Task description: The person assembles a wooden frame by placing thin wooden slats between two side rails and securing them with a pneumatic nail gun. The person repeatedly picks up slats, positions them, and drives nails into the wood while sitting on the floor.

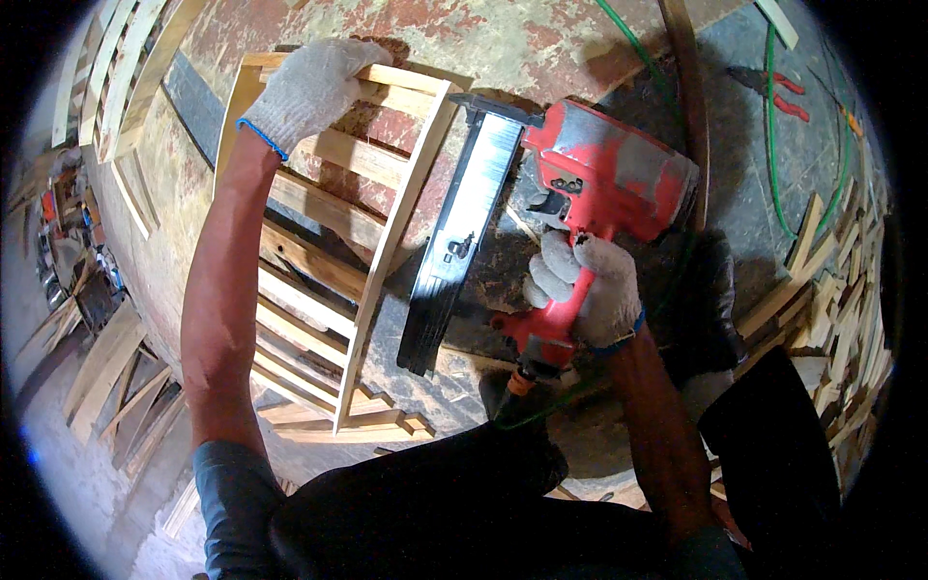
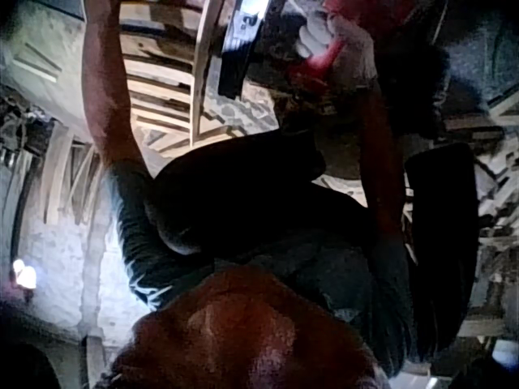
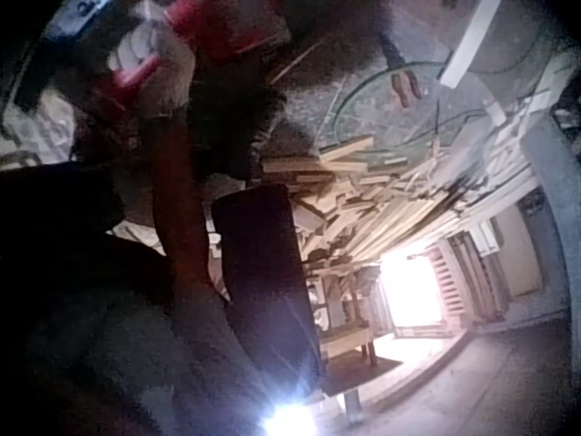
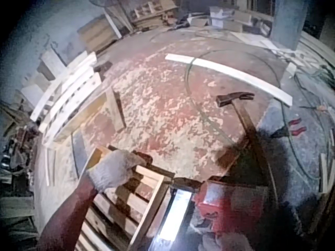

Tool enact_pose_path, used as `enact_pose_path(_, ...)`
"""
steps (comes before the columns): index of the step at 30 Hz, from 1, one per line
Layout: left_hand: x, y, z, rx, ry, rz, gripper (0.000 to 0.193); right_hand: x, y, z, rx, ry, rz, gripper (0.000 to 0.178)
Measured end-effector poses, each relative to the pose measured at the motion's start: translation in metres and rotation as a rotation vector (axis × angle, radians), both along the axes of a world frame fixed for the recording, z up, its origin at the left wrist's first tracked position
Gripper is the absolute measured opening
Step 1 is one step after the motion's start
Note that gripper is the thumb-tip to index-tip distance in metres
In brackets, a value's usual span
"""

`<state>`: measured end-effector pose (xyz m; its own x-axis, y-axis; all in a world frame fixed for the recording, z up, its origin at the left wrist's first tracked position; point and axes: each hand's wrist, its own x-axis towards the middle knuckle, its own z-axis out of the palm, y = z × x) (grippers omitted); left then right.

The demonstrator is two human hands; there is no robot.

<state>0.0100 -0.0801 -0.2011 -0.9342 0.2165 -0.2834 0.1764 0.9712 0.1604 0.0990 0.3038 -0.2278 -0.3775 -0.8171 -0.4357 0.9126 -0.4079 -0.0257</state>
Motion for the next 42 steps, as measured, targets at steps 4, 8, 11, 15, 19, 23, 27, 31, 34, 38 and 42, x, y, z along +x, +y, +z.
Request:
enact_pose_path(4, 0.0, 0.002, 0.001, -0.039, 0.053, -0.057, 0.039, -0.001, 0.0, -0.002, -0.054, 0.019, 0.016, 0.036)
enact_pose_path(8, 0.0, 0.002, 0.001, -0.009, -0.011, 0.021, 0.039, -0.003, -0.001, -0.006, -0.096, 0.014, 0.035, 0.037)
enact_pose_path(11, 0.001, 0.002, 0.001, -0.023, -0.012, 0.019, 0.039, -0.003, -0.002, -0.005, -0.103, 0.022, 0.038, 0.036)
enact_pose_path(15, 0.0, 0.005, 0.005, -0.028, 0.001, 0.01, 0.038, -0.002, -0.003, -0.001, -0.056, 0.029, 0.009, 0.03)
enact_pose_path(19, 0.0, 0.008, 0.014, 0.003, -0.087, 0.093, 0.042, 0.001, 0.002, 0.0, -0.035, 0.015, -0.056, 0.025)
enact_pose_path(23, 0.003, 0.008, 0.011, -0.086, -0.045, 0.067, 0.04, -0.013, 0.012, -0.003, 0.144, 0.063, -0.105, 0.036)
enact_pose_path(27, 0.009, 0.012, 0.005, -0.1, 0.122, -0.042, 0.053, -0.056, 0.014, -0.005, 0.16, 0.149, -0.151, 0.026)
enact_pose_path(31, 0.054, 0.035, 0.011, 0.027, 0.344, 0.203, 0.056, -0.101, 0.012, 0.011, 0.737, 0.276, -0.026, 0.019)
enact_pose_path(34, 0.116, 0.054, 0.021, 0.191, 0.471, 0.422, 0.058, -0.12, 0.012, 0.038, 1.105, 0.751, 0.201, 0.025)
enact_pose_path(38, 0.203, 0.077, 0.023, 0.333, 0.36, 0.698, 0.049, -0.122, -0.01, 0.078, 1.409, 1.305, 0.442, 0.029)
enact_pose_path(42, 0.277, 0.088, 0.023, 0.325, 0.277, 1.02, 0.048, -0.077, -0.072, 0.08, 0.715, 0.666, 0.67, 0.031)
